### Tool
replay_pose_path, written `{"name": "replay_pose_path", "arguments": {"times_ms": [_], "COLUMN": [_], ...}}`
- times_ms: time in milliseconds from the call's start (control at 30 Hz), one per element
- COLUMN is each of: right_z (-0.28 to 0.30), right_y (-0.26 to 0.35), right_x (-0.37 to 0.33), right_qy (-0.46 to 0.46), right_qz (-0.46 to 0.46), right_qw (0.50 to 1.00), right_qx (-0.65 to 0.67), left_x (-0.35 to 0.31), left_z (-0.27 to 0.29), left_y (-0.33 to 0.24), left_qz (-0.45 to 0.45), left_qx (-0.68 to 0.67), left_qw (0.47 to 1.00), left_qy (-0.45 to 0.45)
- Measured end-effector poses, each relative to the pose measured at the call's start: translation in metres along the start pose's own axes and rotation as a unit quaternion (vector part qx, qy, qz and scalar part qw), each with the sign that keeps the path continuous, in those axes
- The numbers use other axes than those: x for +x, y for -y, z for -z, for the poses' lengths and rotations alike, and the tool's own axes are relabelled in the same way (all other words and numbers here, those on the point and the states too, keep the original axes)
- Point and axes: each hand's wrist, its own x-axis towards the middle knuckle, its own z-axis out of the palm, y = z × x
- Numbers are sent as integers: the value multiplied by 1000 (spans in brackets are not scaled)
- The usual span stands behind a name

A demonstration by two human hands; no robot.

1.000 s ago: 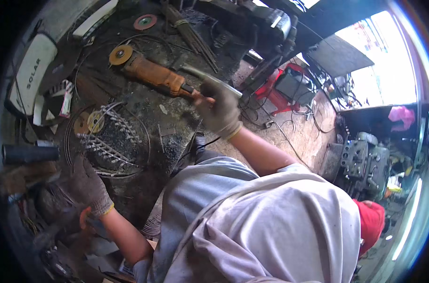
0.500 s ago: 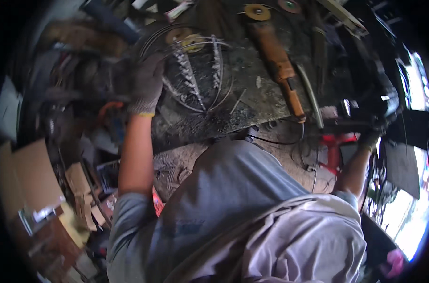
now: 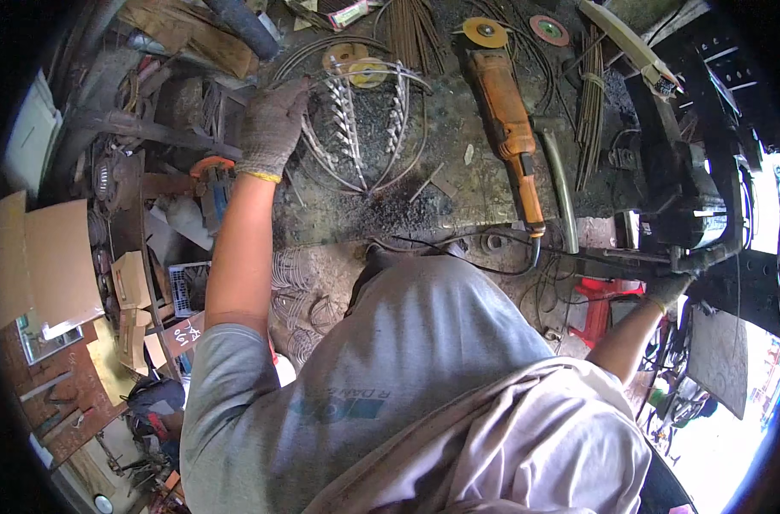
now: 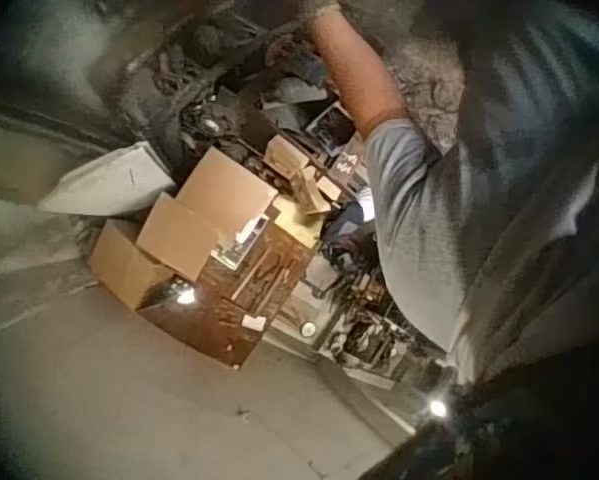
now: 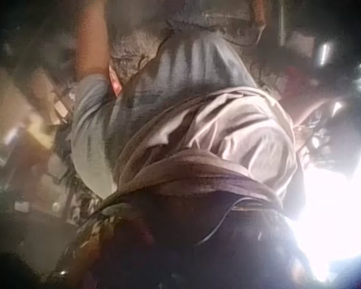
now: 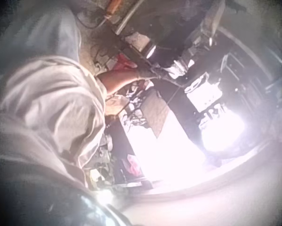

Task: The person fits curved metal rods into a decorative metal frame, aligns them by hand, and welds the joints together using a welding torch.

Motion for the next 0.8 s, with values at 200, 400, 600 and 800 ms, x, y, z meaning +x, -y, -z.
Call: {"name": "replay_pose_path", "arguments": {"times_ms": [200,400,600,800], "right_z": [62,-10,-103,-297], "right_y": [85,263,340,370], "right_x": [-9,-106,-116,-114], "right_qy": [-53,-197,24,181], "right_qz": [-55,-53,-52,35], "right_qw": [988,977,991,947], "right_qx": [131,-67,-122,-261], "left_x": [-1,3,6,5], "left_z": [-4,-10,2,-6], "left_y": [11,7,-3,9], "left_qz": [-22,-71,-61,-79], "left_qx": [-49,-50,-50,-60], "left_qw": [999,995,997,994], "left_qy": [-3,-51,-13,-38]}}
